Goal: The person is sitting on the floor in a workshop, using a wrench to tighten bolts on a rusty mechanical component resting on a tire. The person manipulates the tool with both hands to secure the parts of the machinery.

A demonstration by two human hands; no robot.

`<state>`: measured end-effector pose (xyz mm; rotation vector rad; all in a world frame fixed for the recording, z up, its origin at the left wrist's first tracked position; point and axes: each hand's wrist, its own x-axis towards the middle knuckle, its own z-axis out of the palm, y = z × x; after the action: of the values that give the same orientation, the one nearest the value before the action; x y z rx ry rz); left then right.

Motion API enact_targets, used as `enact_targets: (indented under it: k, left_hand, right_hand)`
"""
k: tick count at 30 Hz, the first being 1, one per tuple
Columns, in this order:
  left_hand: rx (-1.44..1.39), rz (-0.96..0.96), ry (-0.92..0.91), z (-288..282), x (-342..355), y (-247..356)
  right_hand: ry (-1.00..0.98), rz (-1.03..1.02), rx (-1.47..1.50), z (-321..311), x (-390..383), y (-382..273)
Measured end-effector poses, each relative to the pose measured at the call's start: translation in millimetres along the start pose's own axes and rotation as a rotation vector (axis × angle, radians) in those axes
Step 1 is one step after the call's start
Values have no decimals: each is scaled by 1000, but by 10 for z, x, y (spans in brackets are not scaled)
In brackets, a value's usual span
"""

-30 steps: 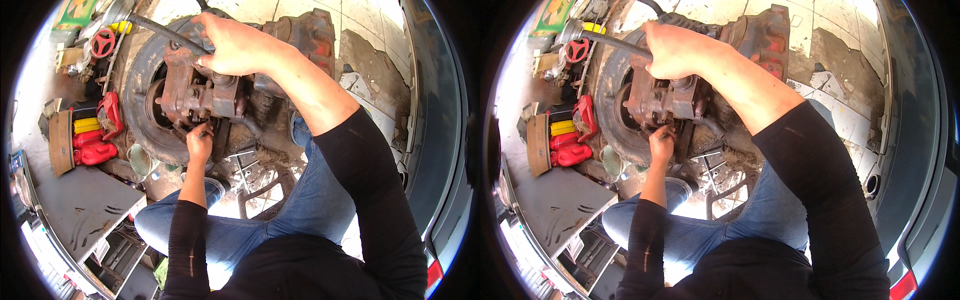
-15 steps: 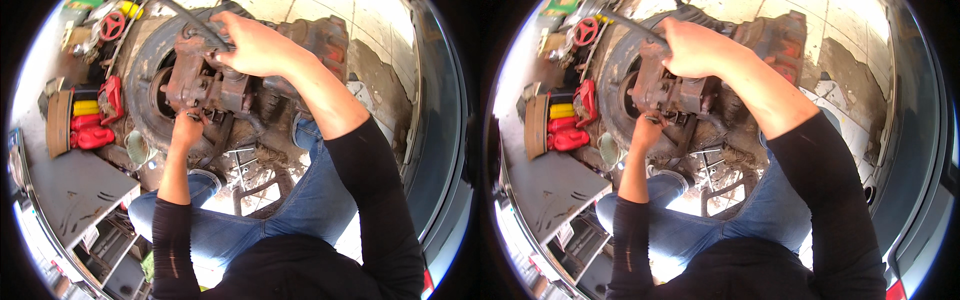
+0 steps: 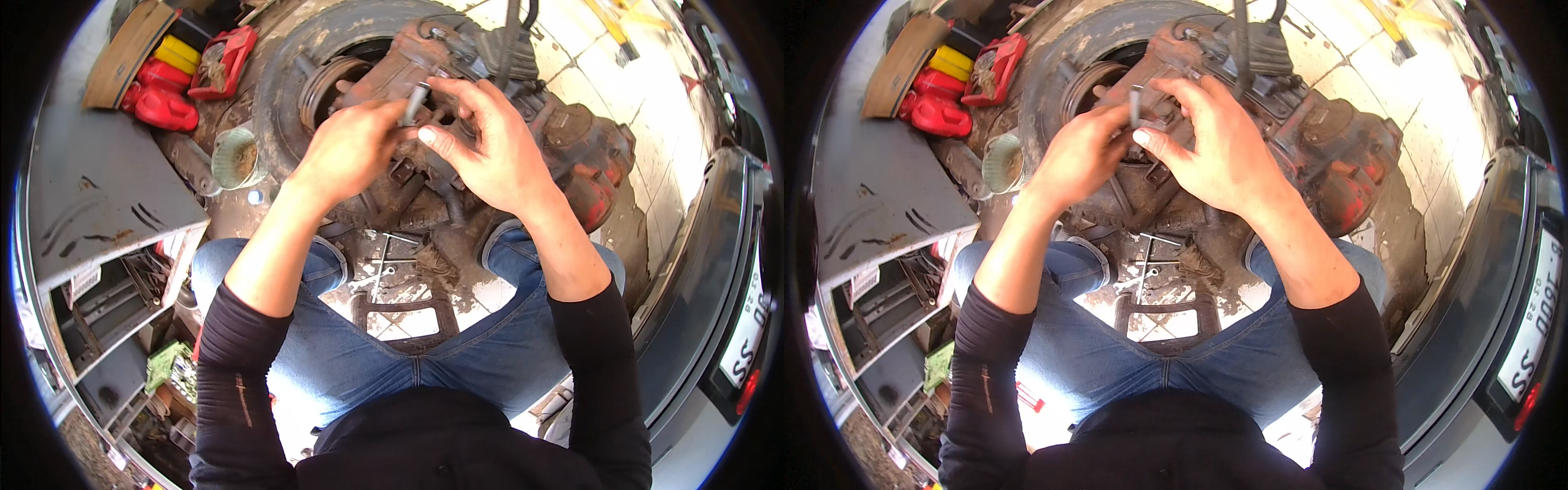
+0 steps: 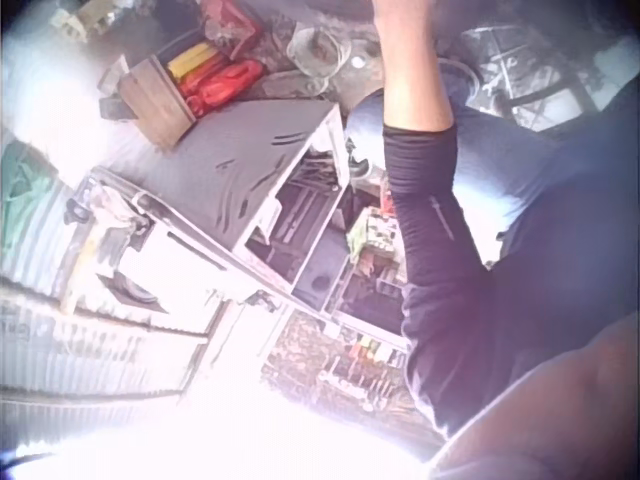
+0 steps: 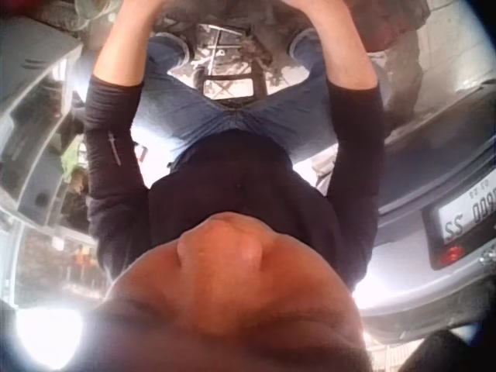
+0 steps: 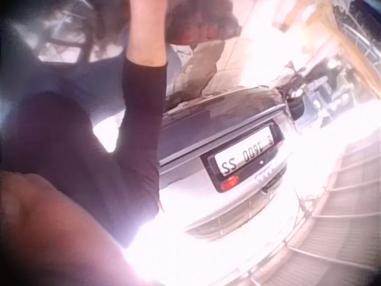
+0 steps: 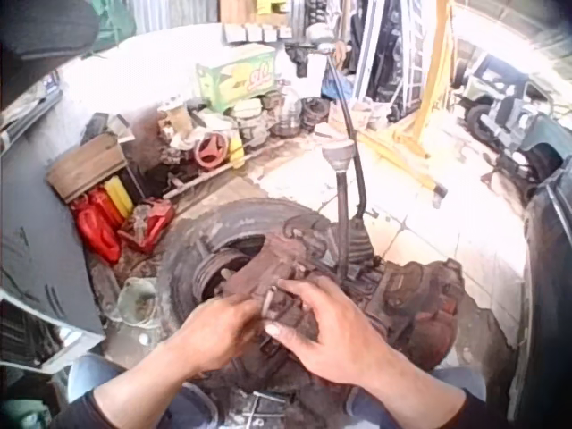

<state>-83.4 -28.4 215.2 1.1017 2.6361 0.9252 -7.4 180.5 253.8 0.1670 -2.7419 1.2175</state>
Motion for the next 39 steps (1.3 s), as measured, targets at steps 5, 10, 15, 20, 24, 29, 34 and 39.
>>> enact_targets:
  k: [5, 10, 15, 20, 24, 29, 34, 39]
  left_hand:
    - [61, 156, 3, 86, 65, -117]
    - [154, 3, -66, -96, 55, -127]
    - [94, -316, 52, -559, -1, -527]
    - [55, -517, 183, -807, -172, -757]
    - [30, -552, 131, -757, -52, -749]
    - [-176, -498, 318, -825, 126, -698]
    - [-311, -434, 652, -1027, 231, -840]
    - [-557, -671, 814, -1280, 188, -619]
  right_hand:
    - [26, -3, 244, 296, 140, 105]
    - [64, -24, 123, 278, 239, 136]
    - [111, 276, 145, 180, 253, 127]
    - [96, 367, 94, 306, 196, 408]
    - [100, 383, 157, 392, 140, 601]
    - [101, 330, 255, 516, -4, 811]
    - [30, 224, 123, 693, -143, 914]
    - [-1, 224, 104, 805, -106, 812]
